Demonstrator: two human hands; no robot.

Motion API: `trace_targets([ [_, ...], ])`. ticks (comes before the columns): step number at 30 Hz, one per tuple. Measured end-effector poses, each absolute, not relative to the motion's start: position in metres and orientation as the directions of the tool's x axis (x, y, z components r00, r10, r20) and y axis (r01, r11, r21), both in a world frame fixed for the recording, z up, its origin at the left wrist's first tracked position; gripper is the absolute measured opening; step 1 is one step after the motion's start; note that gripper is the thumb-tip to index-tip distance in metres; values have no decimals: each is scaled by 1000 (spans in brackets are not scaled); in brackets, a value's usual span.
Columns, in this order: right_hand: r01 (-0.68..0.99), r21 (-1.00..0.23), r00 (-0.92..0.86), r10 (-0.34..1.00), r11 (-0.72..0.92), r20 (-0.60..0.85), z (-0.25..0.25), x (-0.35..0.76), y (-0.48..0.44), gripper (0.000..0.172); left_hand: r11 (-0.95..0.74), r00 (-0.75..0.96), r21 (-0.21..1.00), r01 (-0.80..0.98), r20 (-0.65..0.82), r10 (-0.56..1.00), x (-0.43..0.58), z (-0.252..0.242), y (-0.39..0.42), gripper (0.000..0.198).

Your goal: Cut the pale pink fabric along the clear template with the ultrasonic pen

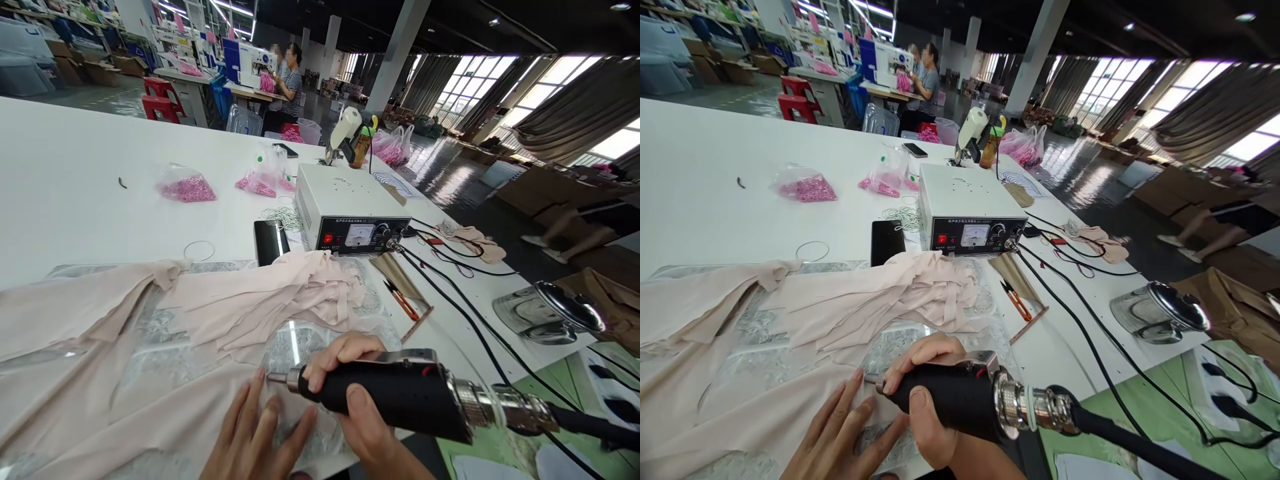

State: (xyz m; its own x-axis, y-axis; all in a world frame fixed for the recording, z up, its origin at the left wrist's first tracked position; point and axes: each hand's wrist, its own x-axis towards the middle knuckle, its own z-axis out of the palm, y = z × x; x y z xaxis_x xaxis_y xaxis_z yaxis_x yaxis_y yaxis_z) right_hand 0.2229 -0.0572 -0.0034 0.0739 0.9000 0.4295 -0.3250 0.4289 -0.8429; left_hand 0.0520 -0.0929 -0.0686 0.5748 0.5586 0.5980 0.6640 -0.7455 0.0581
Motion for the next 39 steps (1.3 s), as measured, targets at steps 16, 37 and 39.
trace_targets([
  [16, -334, -790, 117, 854, 514, 507, -2, 214, -47, 12, -732, 519, 177, 658, 598, 611, 54, -60, -91, 37],
  [37, -454, -757, 399, 867, 470, 298, 5, 286, -113, 20, -635, 678, 396, 664, 40, 734, 32, 12, -32, 14],
  [39, -461, -766, 405, 874, 448, 268, 4, 290, -118, 20, -639, 714, 418, 645, -33, 699, 47, 12, -18, 6],
])
